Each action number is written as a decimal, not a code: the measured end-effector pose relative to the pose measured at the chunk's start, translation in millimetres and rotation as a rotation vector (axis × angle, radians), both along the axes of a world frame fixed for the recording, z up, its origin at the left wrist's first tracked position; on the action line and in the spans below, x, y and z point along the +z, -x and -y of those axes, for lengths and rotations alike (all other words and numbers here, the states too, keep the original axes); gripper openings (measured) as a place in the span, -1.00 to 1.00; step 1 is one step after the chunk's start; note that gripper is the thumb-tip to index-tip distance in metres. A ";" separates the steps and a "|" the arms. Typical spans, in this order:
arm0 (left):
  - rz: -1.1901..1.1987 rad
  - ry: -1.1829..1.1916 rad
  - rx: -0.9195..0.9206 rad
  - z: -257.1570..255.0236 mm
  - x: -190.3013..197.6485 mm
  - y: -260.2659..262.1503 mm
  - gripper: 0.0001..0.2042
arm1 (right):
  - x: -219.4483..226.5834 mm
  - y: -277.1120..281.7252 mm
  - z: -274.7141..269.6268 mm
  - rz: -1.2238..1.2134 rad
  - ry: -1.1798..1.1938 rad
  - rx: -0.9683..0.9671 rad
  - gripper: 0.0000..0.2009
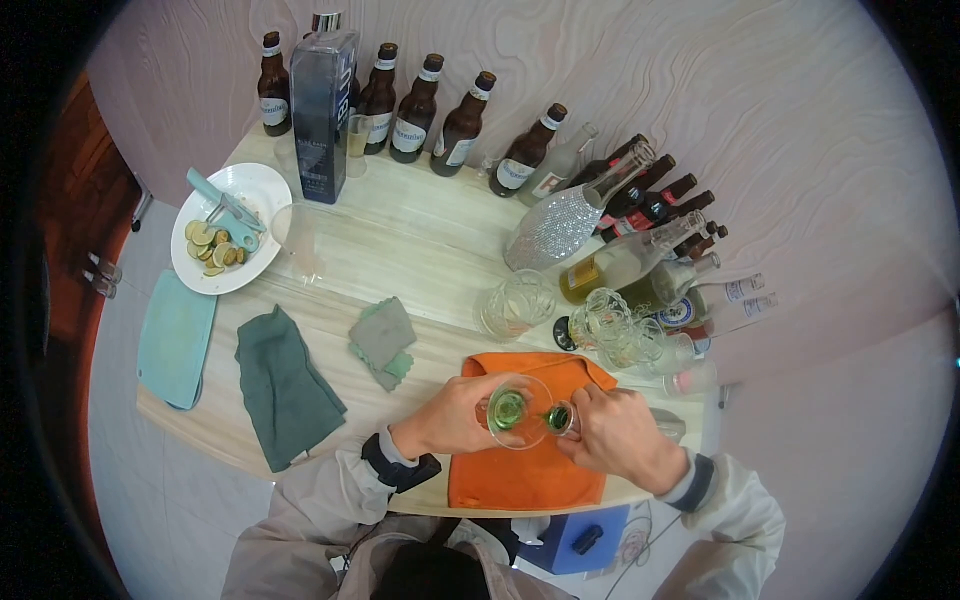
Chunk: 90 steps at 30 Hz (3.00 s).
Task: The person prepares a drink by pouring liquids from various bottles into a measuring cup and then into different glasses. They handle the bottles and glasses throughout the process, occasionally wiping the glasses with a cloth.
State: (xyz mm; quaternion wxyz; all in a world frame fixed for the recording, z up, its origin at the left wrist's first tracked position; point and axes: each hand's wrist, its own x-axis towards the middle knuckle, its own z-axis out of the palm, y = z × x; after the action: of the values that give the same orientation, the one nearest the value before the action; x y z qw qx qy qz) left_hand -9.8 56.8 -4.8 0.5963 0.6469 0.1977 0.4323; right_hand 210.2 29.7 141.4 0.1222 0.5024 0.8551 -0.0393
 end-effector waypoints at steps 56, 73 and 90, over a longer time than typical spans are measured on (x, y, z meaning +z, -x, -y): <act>-0.132 0.095 0.524 69.2 31.1 123.8 -0.38 | -32.5 141.9 -250.1 -1.100 -0.153 -0.460 -0.80; -0.388 0.070 0.718 39.0 57.4 111.5 -0.28 | -32.8 132.1 -250.2 -0.976 -0.002 -0.377 -0.44; -0.237 0.173 0.618 -109.1 10.9 27.5 -0.35 | -26.4 -23.0 76.2 -1.113 0.010 -0.347 -0.59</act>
State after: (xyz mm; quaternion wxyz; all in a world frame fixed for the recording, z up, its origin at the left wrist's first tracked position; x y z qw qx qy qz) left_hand -37.3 165.9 6.0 0.4625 0.5493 0.4884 0.4959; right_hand 233.2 -46.4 115.0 -0.3513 0.5384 0.6955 -0.3209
